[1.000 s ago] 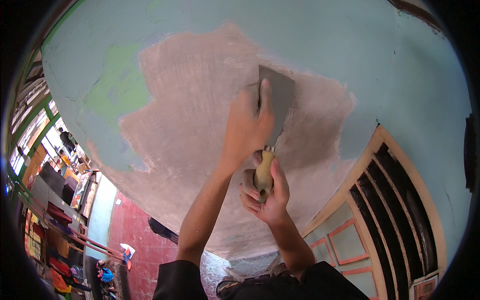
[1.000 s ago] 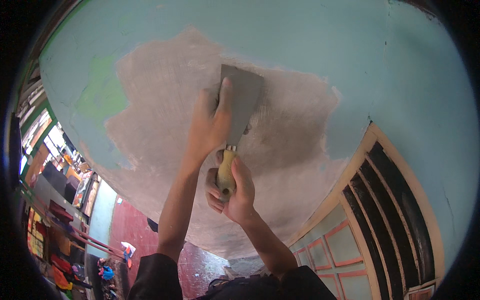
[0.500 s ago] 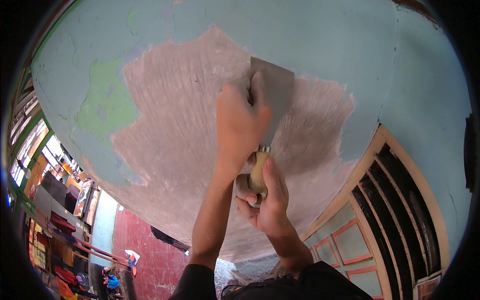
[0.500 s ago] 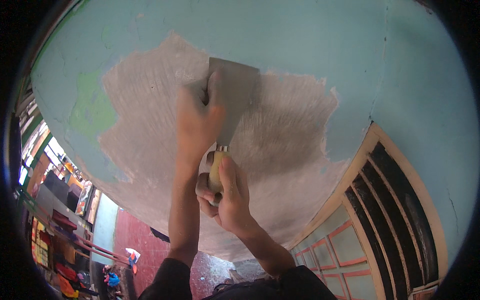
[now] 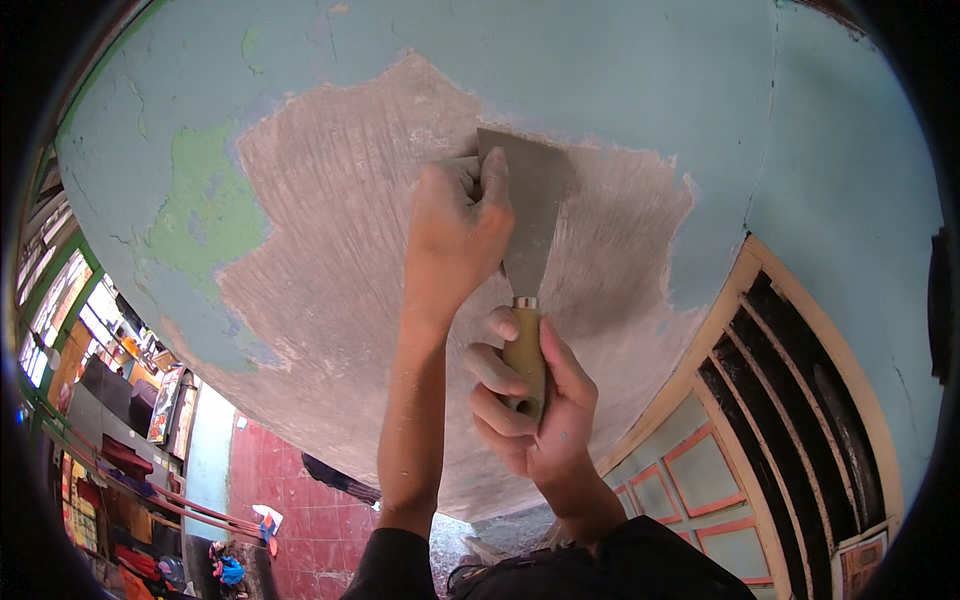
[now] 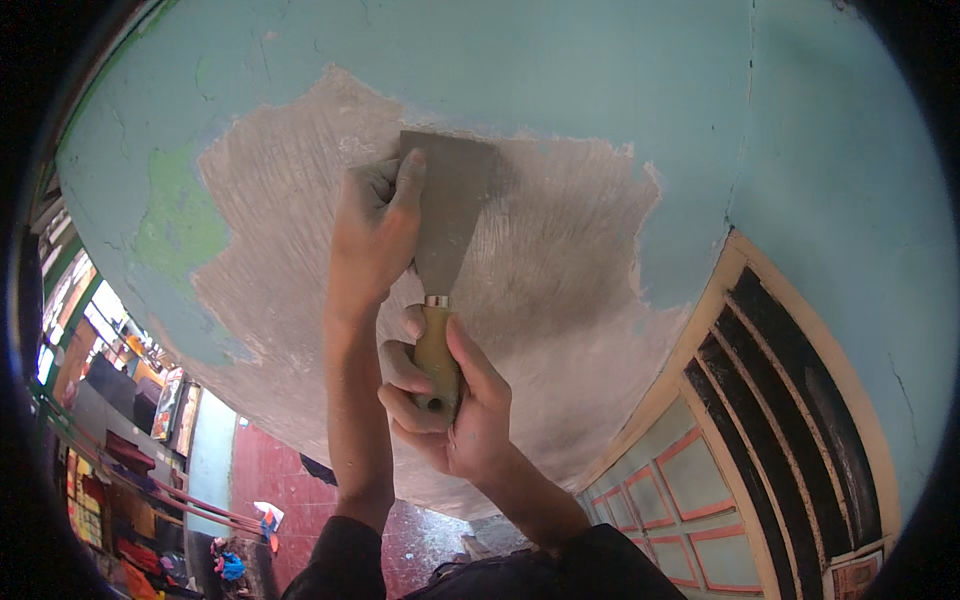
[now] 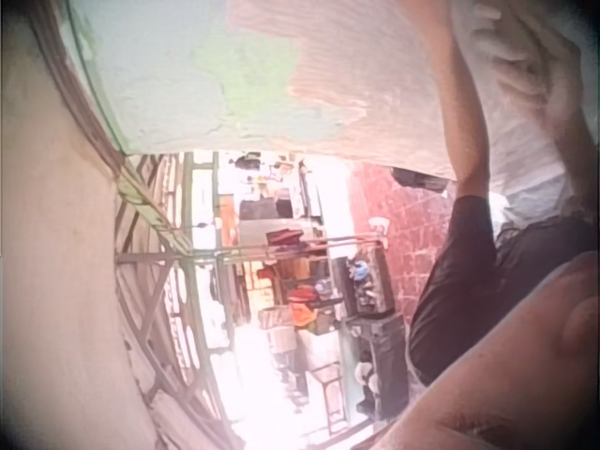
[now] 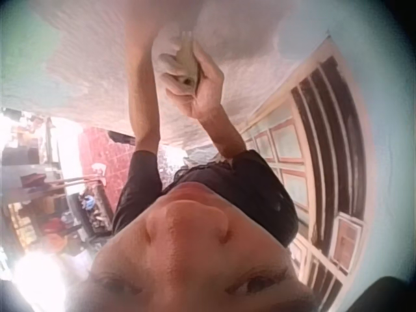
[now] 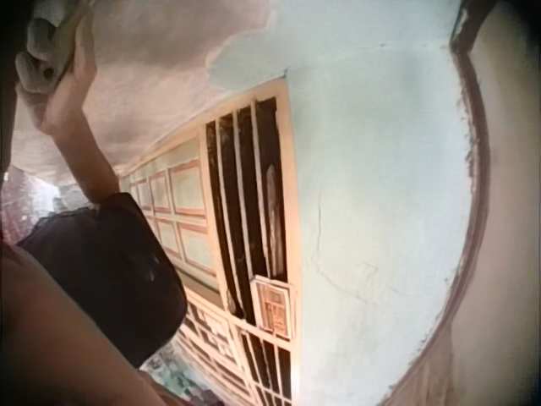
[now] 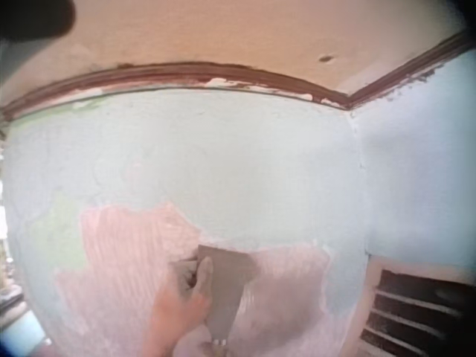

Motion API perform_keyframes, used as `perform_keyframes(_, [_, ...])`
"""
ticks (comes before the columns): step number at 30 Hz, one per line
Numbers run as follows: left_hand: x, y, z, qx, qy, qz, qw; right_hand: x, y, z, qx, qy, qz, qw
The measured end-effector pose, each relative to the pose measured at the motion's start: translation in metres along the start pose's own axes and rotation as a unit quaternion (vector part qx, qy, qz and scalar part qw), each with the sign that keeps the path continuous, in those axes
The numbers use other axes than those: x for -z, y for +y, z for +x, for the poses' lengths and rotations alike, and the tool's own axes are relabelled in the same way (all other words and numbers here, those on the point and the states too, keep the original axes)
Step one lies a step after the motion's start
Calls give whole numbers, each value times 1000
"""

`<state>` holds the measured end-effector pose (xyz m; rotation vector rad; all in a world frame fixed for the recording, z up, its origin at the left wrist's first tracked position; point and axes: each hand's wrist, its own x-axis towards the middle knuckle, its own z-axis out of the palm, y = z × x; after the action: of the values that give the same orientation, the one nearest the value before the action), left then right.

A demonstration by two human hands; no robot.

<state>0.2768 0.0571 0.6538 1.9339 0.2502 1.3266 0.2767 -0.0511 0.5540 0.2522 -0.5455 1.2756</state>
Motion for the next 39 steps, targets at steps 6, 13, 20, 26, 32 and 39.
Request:
perform_keyframes(6, [-9, -14, 9, -160, 116, 30, 980, 1, 4, 3, 31, -79, -17, 996])
perform_keyframes(13, [-2, -9, 8, -79, 28, 20, 996, -1, 11, 6, 93, 0, -106, 990])
perform_keyframes(20, [-1, -14, 6, -81, 24, 28, 996, 7, 12, 5, 74, 29, -114, 990])
perform_keyframes(26, [0, -16, 16, -91, 38, 44, 994, 4, 8, 16, 107, 84, -208, 969])
perform_keyframes(32, [0, -18, 3, -61, 28, 15, 998, 6, 11, 6, 81, 97, -181, 975])
perform_keyframes(39, [0, -15, 15, -123, 81, 59, 987, 5, 8, 20, 87, 105, -203, 970])
